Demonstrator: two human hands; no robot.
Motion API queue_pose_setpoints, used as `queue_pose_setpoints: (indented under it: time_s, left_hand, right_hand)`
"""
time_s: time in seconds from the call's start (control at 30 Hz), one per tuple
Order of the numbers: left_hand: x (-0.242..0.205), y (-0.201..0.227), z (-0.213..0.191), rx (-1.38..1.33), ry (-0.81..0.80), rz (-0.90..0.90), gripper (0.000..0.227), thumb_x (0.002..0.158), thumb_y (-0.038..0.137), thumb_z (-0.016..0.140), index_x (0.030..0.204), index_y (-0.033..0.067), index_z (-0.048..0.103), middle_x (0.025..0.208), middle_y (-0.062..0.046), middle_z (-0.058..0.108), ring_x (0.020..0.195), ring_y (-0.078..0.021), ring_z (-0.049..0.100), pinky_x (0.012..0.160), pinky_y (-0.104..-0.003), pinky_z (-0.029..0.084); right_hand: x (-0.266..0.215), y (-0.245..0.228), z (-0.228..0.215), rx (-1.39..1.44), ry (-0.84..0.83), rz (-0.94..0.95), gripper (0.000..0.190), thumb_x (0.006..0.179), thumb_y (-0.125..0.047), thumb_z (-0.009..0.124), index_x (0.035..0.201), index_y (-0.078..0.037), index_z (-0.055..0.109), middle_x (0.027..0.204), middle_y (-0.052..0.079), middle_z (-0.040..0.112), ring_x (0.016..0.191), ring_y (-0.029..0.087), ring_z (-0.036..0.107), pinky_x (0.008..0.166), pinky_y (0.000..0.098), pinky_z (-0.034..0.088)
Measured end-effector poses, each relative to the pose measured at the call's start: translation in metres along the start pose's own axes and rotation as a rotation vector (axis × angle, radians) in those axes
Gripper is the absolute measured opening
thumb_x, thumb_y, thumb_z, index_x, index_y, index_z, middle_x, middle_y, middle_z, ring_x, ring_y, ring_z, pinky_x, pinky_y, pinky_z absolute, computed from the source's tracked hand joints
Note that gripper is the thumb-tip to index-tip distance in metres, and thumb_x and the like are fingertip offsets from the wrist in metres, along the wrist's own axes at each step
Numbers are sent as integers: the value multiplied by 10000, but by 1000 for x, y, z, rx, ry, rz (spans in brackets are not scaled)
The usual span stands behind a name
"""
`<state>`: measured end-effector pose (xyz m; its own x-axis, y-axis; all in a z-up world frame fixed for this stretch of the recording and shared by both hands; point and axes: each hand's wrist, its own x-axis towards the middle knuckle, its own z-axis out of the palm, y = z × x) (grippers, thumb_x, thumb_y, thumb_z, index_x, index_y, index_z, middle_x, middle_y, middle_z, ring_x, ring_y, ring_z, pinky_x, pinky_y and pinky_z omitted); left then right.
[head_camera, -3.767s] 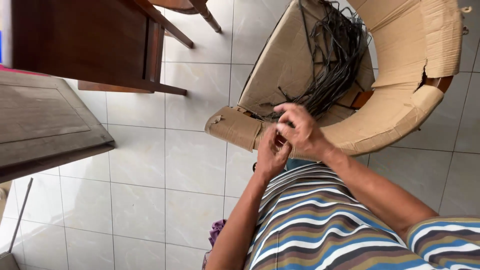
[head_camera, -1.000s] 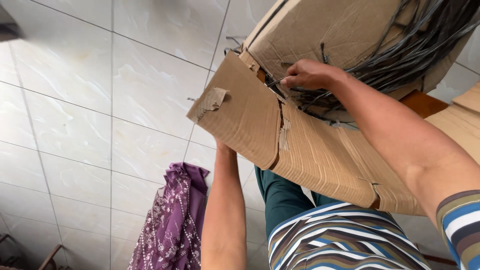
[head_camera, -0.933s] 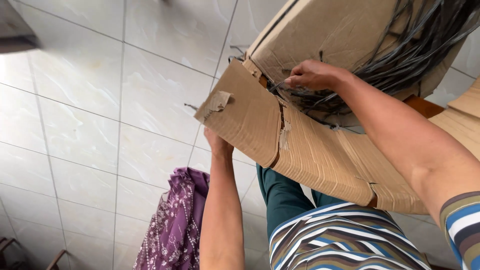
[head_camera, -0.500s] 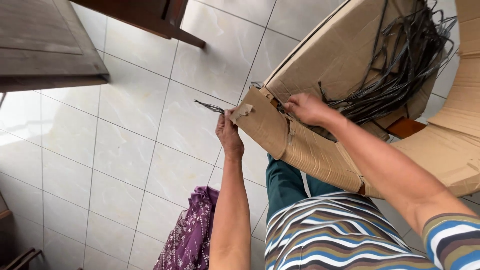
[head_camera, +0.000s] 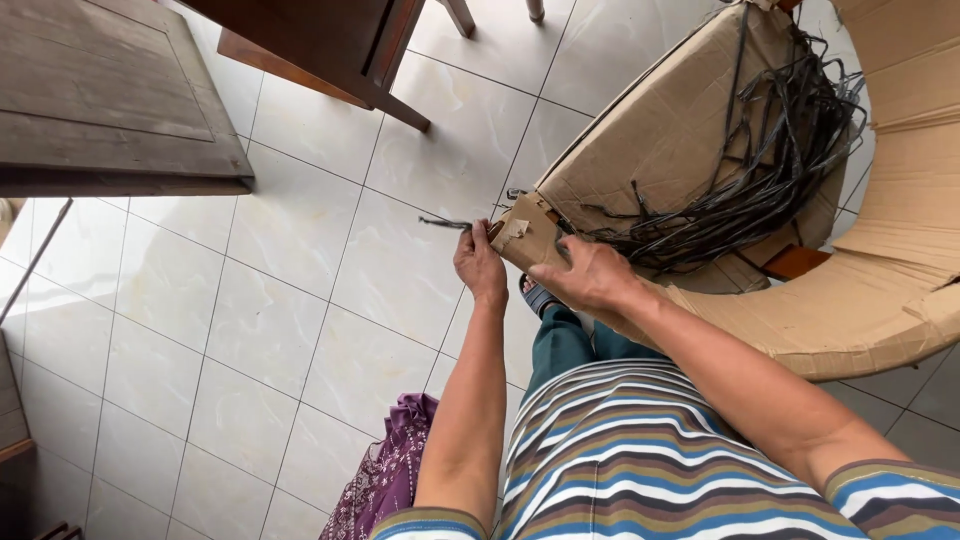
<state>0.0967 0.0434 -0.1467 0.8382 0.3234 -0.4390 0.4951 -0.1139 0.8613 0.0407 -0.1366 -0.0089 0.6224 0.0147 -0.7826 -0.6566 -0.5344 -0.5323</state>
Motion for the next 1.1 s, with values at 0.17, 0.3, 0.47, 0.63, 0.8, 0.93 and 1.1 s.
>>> queue_pose_setpoints:
  time_s: [0.17,0.3,0.47,0.63,0.8,0.93,1.1]
  left_hand:
    - [26,-20,-1,35,-42,15,217,1012,380,674,996,203,799,904,9,787,866,-79,686,780,-258,577]
    - [10,-8,-13,18,-69,28,294,1024,415,667,1074,154,793,1009,-58,784,1003,-144,703,861,-336,582]
    - [-14,4,-22,124,30,153,290,1037,410,651,1019,156,789,830,-104,741,806,-196,721,748,-357,597]
    - [-7,-23,-31,-95,29,66,235,1034,315,647,976,119,763,810,-44,737,743,-100,672,704,-219,594]
    - [-44,-10,-50,-121,-40,108,235,1034,259,652,860,132,746,693,48,619,682,-48,572,655,-196,525]
    - [-50,-13,-42,231,-260,460,245,1039,298,657,883,127,736,752,-107,722,757,-281,714,728,-398,564]
    - [-38,7,-25,397,-207,783,313,1029,318,674,760,163,635,662,-66,628,710,-295,695,634,-354,543]
  right_hand:
    - [14,-14,21,-213,78,-120,706,974,-622,499,1501,-154,457,1330,233,661,1245,460,625,992,615,506]
    - [26,-15,27,-220,108,-91,709,956,-631,523,1469,-145,467,1317,229,670,1233,470,626,977,637,499]
    - [19,-13,26,-168,152,-69,747,935,-655,579,1429,-99,504,1328,238,669,1234,471,627,975,632,504]
    - [26,-12,25,-215,142,-42,712,954,-640,561,1426,-110,506,1309,243,675,1235,475,629,979,621,506]
    - [33,-10,26,-245,143,1,716,929,-672,566,1420,-154,513,1316,217,680,1248,457,628,996,607,506]
    - [39,-2,32,-220,178,-41,737,926,-693,556,1399,-128,540,1300,242,680,1234,486,627,993,632,490]
    - [24,-8,24,-259,171,-69,644,952,-621,476,1416,-175,509,1264,229,682,1190,492,638,977,641,504]
